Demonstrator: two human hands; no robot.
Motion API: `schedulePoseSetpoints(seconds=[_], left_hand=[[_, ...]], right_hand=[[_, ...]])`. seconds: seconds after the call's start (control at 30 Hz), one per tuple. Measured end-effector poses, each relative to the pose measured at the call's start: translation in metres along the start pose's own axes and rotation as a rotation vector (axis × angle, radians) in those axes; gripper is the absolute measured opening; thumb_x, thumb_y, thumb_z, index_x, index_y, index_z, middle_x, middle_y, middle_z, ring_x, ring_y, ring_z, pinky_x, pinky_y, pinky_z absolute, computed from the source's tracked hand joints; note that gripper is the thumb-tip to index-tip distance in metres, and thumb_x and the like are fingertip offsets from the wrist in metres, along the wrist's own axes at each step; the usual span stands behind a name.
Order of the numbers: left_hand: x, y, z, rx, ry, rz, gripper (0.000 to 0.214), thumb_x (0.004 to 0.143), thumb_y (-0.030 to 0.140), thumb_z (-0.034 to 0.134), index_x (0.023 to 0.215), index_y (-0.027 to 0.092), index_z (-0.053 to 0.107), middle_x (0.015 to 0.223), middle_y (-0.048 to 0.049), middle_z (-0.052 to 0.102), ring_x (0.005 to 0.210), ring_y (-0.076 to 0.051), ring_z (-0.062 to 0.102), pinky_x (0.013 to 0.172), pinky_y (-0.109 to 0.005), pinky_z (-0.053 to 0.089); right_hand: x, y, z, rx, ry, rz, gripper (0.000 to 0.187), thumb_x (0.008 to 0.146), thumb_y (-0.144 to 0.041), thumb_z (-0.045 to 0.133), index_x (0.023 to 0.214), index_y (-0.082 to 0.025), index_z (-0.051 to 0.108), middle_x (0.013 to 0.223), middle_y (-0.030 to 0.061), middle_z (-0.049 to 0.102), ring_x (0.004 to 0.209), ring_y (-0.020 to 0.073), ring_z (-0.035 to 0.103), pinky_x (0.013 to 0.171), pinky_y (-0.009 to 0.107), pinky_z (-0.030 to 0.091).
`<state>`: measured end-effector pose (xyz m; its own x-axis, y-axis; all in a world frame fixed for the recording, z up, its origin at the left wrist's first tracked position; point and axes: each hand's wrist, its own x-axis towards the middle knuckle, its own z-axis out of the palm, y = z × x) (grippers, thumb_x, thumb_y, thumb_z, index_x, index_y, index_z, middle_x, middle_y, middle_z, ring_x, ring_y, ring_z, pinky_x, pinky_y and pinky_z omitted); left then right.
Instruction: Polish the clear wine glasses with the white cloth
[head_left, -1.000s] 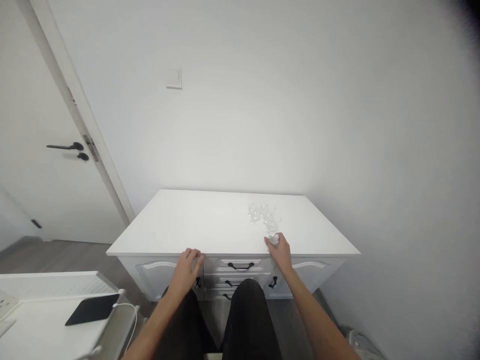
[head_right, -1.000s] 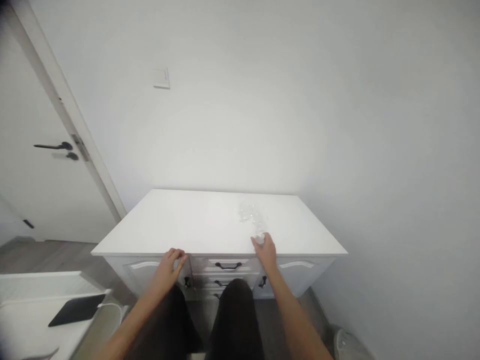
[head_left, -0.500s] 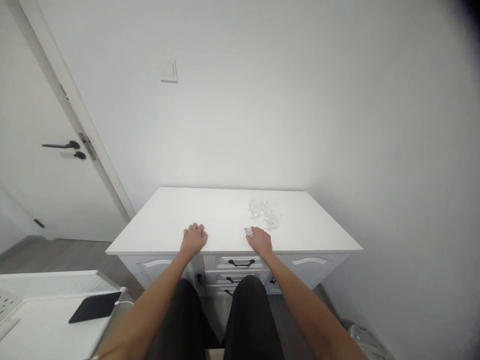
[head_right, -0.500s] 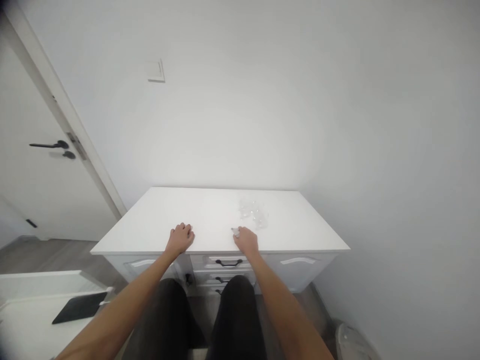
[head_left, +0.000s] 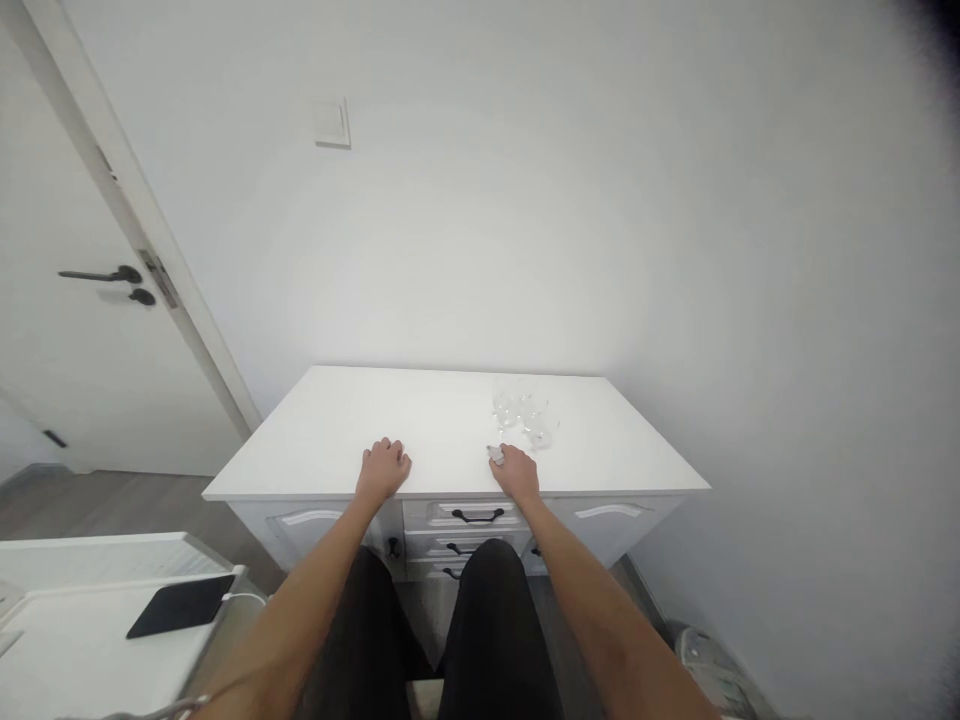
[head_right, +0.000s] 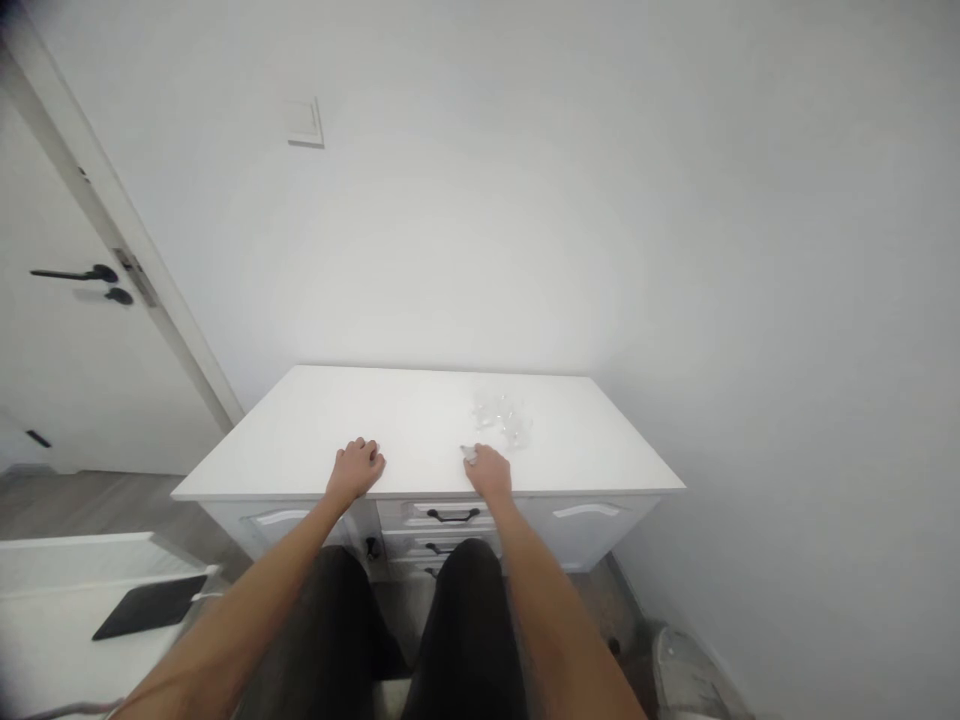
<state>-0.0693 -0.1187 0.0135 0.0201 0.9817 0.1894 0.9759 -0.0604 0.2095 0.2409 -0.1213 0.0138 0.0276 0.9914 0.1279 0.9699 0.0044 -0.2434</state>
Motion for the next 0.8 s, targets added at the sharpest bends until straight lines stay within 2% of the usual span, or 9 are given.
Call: schedulePoseSetpoints(seconds=[0.13,0.33,0.57,0.8], left_hand=[[-0.0005,0.0003,0.0000,-0.008,0.005,0.000,0.023,0.098,0.030,0.045,0.096,0.018,0.065,0.106,-0.0129,0.064,0.107,-0.029,0.056,0.096,-0.043,0.037],[-0.0002,-0.0011,0.0030,-0.010,0.011,-0.002,0.022,0.098,0.030,0.045,0.096,0.019,0.064,0.106,-0.0130,0.063,0.108,-0.030,0.057,0.096,-0.043,0.037],[0.0003,-0.0026,0.0045,-0.012,0.023,0.007,0.022,0.098,0.030,0.045,0.095,0.018,0.063,0.104,-0.0126,0.064,0.106,-0.030,0.057,0.095,-0.043,0.037],[0.0005,-0.0034,0.0062,-0.008,0.036,0.016,0.022,0.098,0.030,0.045,0.094,0.018,0.063,0.104,-0.0125,0.063,0.105,-0.029,0.057,0.094,-0.043,0.037]], right_hand=[[-0.0016,-0.0012,-0.0009,-0.006,0.010,0.020,0.028,0.103,-0.042,0.061,0.112,-0.017,0.068,0.109,0.0062,0.072,0.098,0.0207,0.069,0.090,0.040,0.055],[-0.0023,-0.0025,-0.0010,-0.008,0.019,0.038,0.024,0.101,-0.036,0.056,0.110,-0.019,0.070,0.109,0.0088,0.075,0.099,0.0209,0.069,0.080,0.029,0.043],[-0.0019,-0.0014,0.0001,0.000,0.029,0.039,0.022,0.101,-0.037,0.055,0.107,-0.020,0.069,0.109,0.0089,0.076,0.097,0.0204,0.069,0.076,0.027,0.038],[-0.0027,-0.0024,-0.0006,0.006,0.031,0.041,0.024,0.101,-0.037,0.054,0.110,-0.020,0.069,0.112,0.0091,0.076,0.101,0.0214,0.069,0.078,0.028,0.040]])
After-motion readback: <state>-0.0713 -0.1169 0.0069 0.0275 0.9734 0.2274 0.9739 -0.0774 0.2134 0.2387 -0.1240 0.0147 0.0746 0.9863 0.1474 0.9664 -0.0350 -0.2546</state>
